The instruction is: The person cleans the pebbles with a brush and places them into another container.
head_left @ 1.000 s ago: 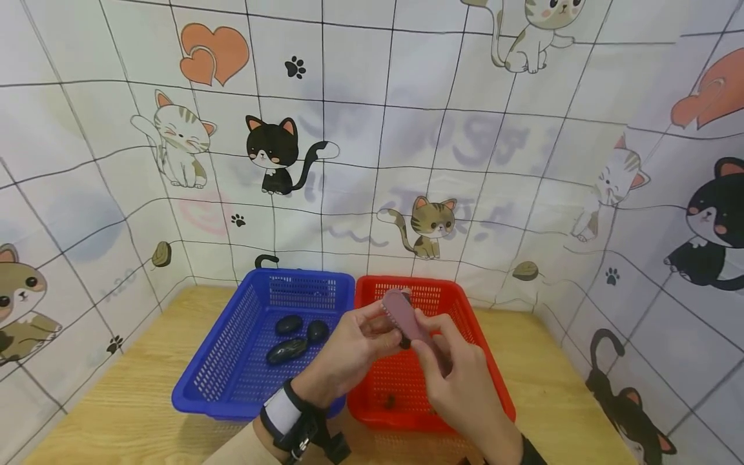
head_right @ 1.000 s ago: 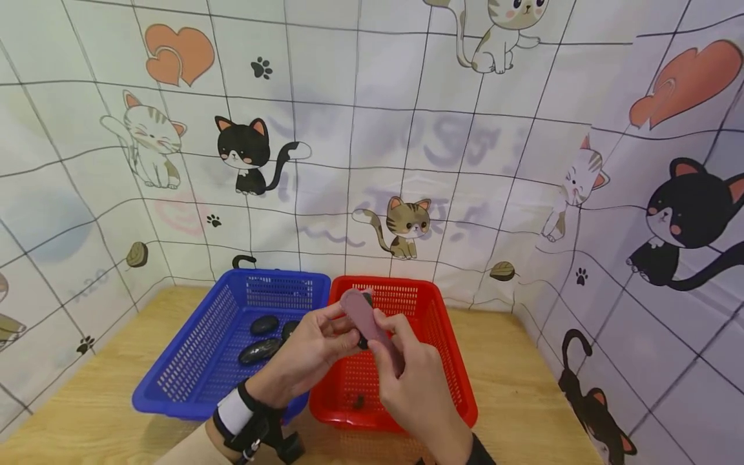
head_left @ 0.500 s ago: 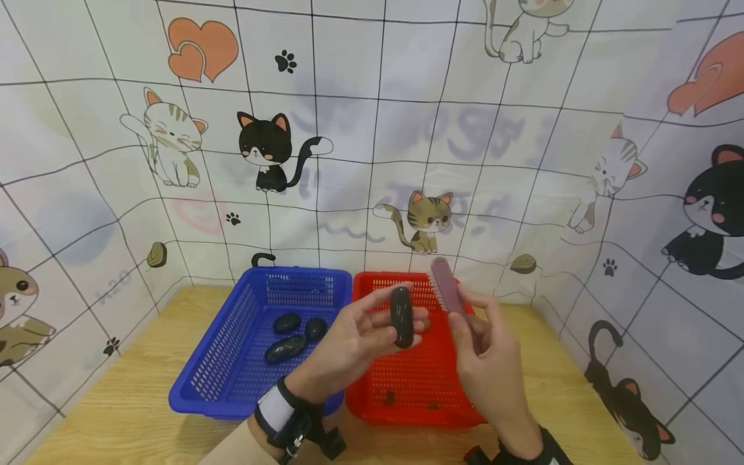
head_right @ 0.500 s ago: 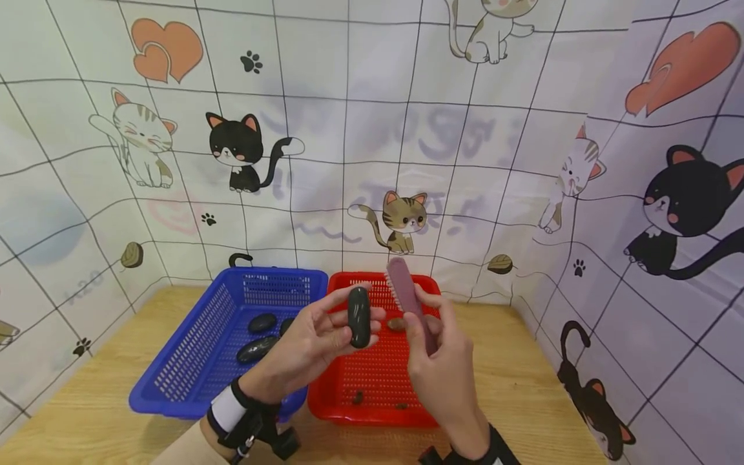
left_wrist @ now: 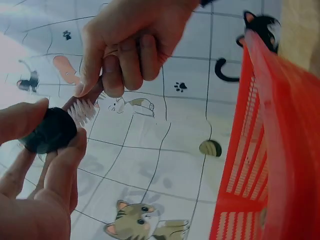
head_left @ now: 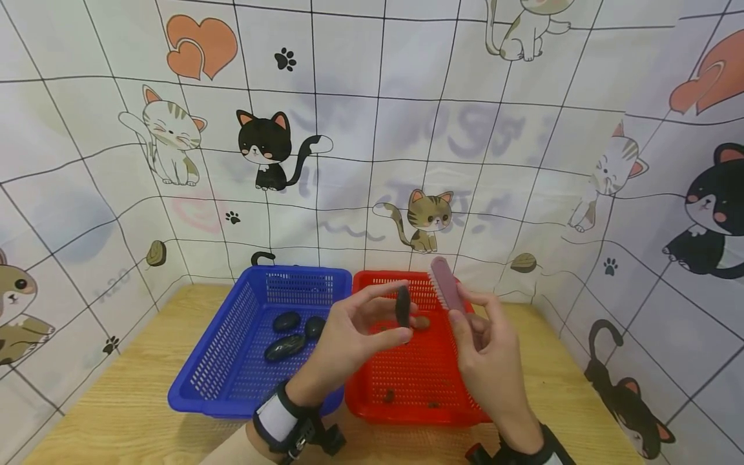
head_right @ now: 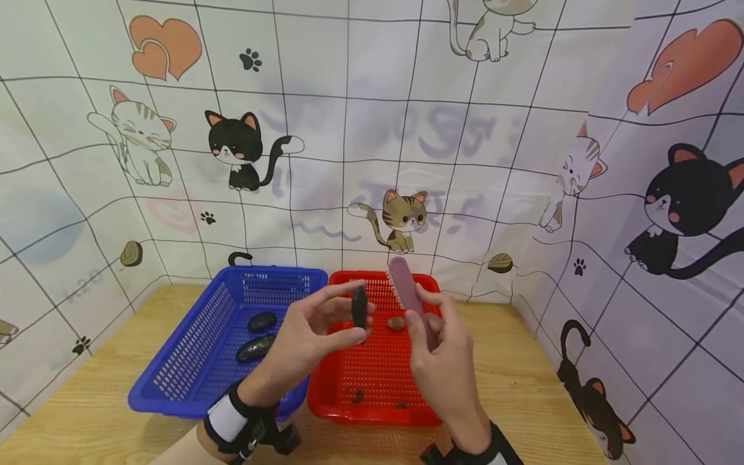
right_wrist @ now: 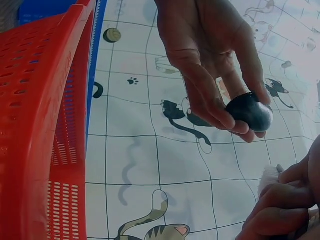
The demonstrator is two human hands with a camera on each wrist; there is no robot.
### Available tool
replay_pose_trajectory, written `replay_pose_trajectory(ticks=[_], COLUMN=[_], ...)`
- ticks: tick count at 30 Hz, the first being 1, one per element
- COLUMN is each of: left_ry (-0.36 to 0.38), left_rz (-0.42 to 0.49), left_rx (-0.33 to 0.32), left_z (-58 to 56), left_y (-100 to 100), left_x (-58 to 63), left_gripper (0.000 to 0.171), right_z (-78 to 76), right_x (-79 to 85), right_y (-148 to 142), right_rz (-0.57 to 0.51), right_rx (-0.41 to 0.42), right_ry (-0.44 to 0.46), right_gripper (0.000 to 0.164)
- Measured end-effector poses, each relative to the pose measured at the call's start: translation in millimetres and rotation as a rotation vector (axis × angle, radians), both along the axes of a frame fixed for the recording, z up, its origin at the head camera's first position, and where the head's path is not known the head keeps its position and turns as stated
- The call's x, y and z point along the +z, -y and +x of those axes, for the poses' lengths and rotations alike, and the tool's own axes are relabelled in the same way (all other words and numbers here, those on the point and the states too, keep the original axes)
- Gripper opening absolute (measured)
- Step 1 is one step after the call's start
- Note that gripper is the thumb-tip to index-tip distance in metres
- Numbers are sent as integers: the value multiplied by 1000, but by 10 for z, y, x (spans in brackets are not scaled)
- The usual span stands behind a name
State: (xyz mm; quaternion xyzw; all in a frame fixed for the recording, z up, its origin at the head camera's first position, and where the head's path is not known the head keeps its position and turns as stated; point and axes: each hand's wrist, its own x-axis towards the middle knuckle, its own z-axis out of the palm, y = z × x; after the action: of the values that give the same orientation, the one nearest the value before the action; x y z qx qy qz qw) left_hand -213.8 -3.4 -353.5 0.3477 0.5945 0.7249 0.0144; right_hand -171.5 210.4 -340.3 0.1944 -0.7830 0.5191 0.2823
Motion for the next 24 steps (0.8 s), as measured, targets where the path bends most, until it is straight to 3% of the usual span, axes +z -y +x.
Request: replay_pose_trajectory(ticks=[8,11,17,24], left_ry=[-275,-359,-379,-237], left_rz=[-97,-131,-140,-106], left_rx=[374,462,482,433], left_z=[123,142,149,116], left_y=[-35,-59,-73,32], left_x=[64,63,67,112], left_gripper=[58,60,60,57], right_z=[-20,-22,-29,-36], right_x=[-11,-13,-23,-28], right_y=[26,27,9,-6], right_rz=[10,17,7,3], right_rx=[-26,-34,-21,-18], right_ry=[16,20,23,39], right_gripper=[38,39,39,38])
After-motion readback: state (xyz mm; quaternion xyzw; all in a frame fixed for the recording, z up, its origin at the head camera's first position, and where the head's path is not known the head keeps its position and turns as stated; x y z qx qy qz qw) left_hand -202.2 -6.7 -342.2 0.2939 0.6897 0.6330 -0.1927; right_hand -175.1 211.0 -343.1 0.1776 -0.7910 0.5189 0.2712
